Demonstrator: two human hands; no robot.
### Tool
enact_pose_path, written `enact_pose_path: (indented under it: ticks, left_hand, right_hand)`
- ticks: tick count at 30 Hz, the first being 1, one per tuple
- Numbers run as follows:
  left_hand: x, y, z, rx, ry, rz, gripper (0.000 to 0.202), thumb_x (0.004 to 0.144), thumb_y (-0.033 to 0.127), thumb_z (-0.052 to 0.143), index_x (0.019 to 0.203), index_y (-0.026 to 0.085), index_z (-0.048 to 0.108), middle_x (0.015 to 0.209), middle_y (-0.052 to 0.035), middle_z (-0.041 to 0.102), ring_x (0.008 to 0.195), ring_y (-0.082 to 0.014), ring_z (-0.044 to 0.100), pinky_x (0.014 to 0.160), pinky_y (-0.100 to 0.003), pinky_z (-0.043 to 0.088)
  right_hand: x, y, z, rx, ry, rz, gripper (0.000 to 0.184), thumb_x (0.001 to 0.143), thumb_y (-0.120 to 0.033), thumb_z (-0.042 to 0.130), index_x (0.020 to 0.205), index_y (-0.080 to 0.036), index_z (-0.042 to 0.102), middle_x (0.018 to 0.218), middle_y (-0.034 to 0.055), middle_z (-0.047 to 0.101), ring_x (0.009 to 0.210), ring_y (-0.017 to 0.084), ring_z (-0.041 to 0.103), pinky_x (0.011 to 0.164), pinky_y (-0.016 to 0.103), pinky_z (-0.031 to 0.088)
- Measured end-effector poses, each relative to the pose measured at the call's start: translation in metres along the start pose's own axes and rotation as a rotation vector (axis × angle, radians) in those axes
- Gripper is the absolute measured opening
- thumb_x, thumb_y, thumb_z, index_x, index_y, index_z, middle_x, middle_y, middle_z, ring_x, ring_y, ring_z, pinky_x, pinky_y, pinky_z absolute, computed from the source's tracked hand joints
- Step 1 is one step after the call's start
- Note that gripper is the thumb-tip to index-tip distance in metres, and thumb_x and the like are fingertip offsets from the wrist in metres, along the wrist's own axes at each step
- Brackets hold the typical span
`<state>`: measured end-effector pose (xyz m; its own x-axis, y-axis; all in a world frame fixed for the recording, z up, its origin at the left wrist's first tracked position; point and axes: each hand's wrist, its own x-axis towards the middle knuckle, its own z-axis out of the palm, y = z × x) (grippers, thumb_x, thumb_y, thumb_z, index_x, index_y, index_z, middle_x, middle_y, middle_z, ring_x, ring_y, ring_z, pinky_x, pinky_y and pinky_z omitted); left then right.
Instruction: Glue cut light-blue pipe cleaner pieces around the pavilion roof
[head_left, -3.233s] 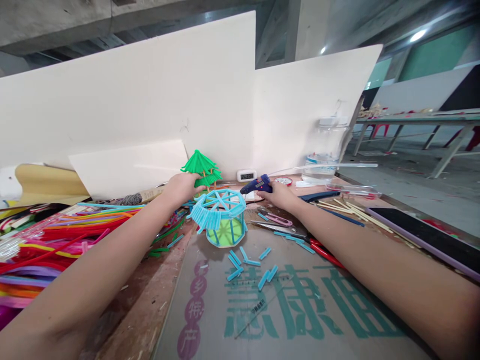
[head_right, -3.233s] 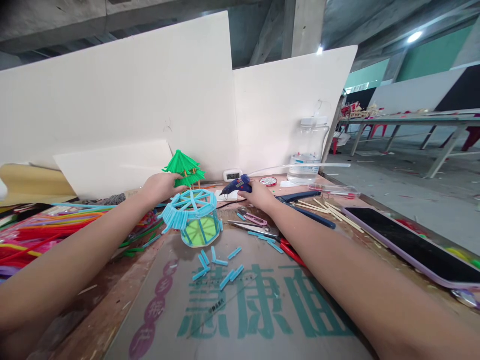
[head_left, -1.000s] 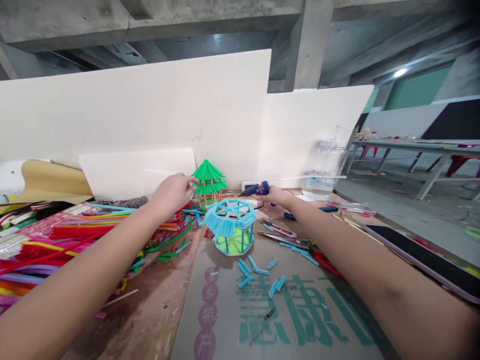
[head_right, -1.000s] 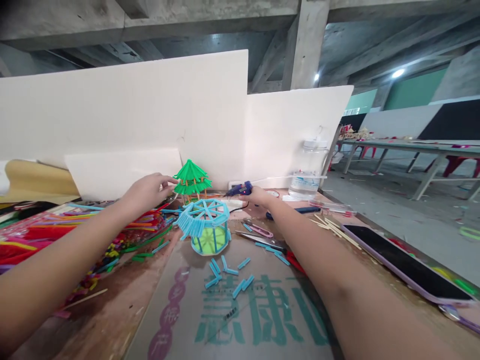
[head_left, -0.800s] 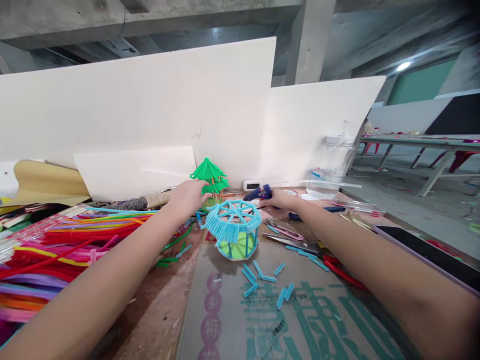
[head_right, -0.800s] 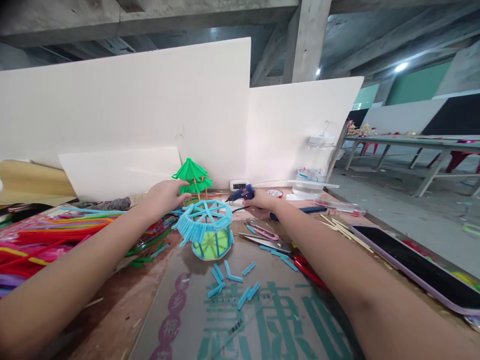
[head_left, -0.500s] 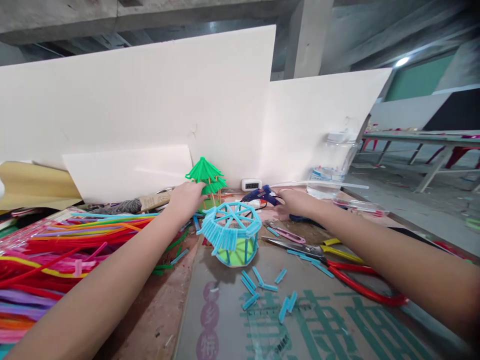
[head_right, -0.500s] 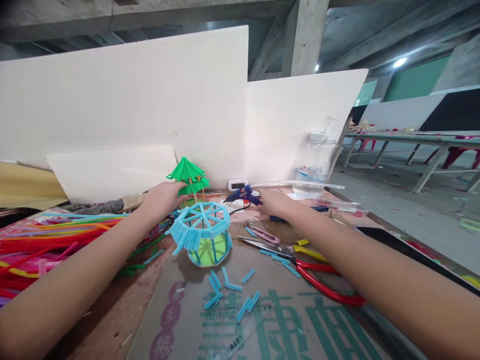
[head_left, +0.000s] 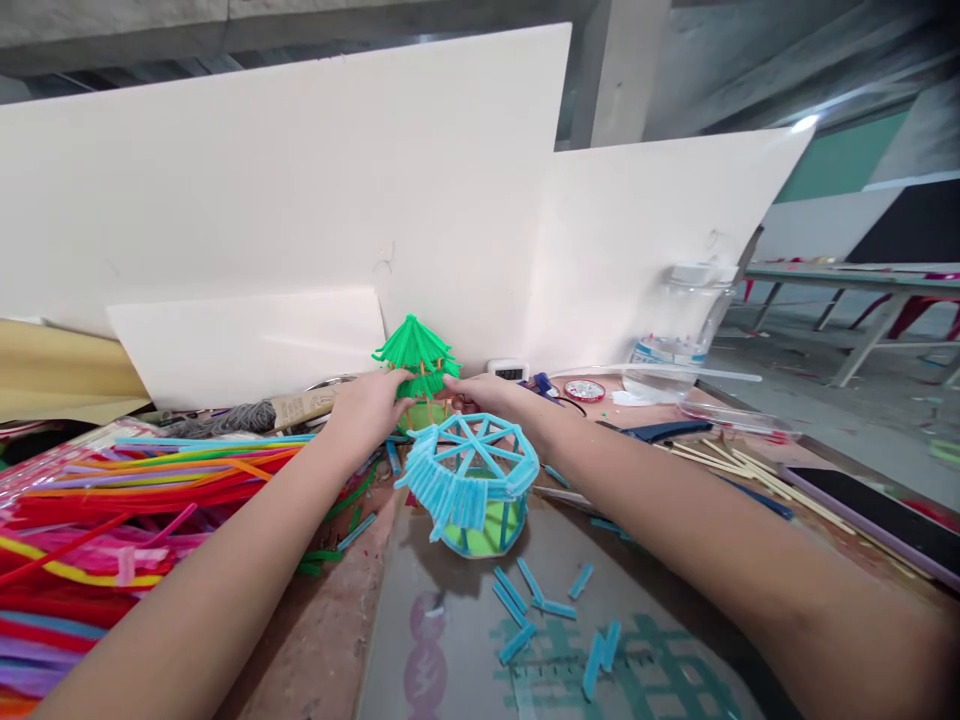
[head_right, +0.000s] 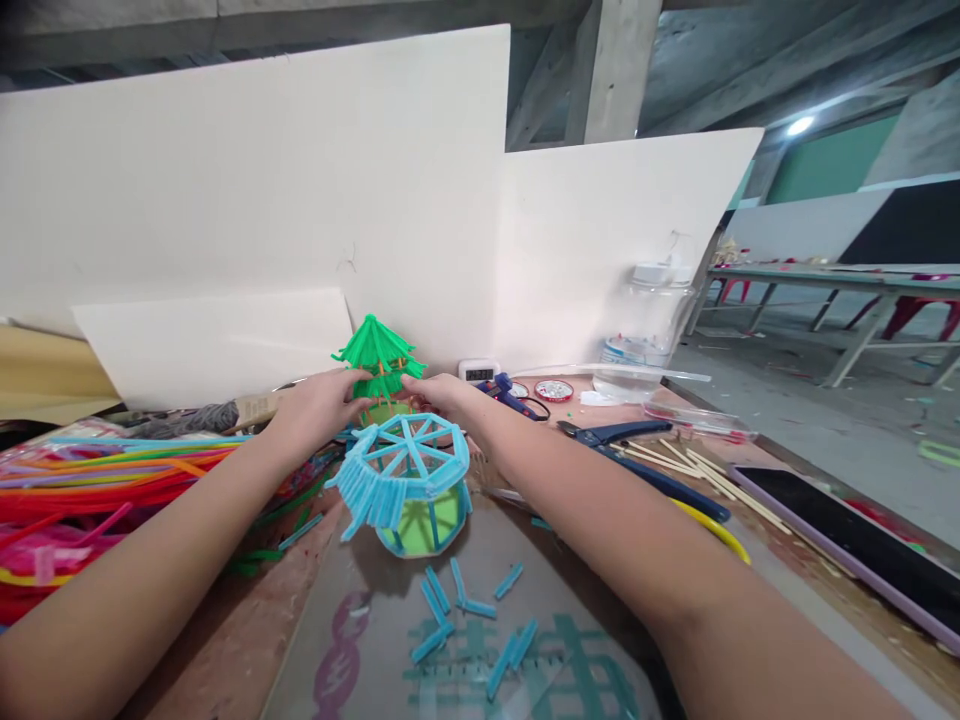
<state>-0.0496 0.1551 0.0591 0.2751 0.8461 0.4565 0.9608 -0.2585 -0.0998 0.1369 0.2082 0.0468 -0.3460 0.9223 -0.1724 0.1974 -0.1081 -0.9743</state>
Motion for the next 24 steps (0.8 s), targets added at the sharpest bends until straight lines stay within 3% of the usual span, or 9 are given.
enact_pose_path:
  ticks: [3,9,16,24]
  left_hand:
    - [0.001,-0.003,0.002,-0.029,-0.007,-0.006,0.039,0.089,0.032,0.057,0.127,0.022,0.059,0.110,-0.0071,0.070,0.099,-0.0256,0.065,0.082,-0.033,0.049]
    - [0.002,-0.005,0.005,-0.058,0.005,-0.010,0.039,0.089,0.033,0.057,0.127,0.023,0.059,0.112,-0.0069,0.068,0.099,-0.0250,0.065,0.082,-0.033,0.049]
    - [0.001,-0.004,0.004,-0.062,-0.013,-0.016,0.040,0.089,0.033,0.056,0.127,0.023,0.058,0.111,-0.0073,0.068,0.099,-0.0254,0.064,0.082,-0.033,0.049]
    - [0.002,-0.005,0.005,-0.046,-0.023,-0.026,0.040,0.089,0.035,0.055,0.127,0.024,0.058,0.110,-0.0070,0.067,0.098,-0.0251,0.064,0.081,-0.032,0.049]
  right_hand:
    - [0.010,0.005,0.003,0.153,-0.028,0.042,0.030,0.098,-0.034,0.047,0.078,-0.015,0.058,0.046,-0.0074,0.041,0.036,0.006,0.030,0.037,0.019,0.029]
    - [0.017,0.017,0.003,0.345,-0.103,0.149,0.036,0.096,-0.037,0.049,0.064,-0.020,0.045,0.045,-0.0055,0.042,0.036,0.008,0.039,0.037,0.021,0.038]
    - [0.014,0.023,0.003,0.470,-0.099,0.116,0.033,0.098,-0.031,0.045,0.066,-0.019,0.048,0.045,-0.0051,0.044,0.039,0.010,0.043,0.041,0.022,0.042]
    - [0.014,0.025,0.007,0.468,-0.111,-0.002,0.025,0.095,-0.017,0.049,0.070,-0.017,0.052,0.049,-0.0043,0.049,0.041,0.009,0.047,0.043,0.021,0.043]
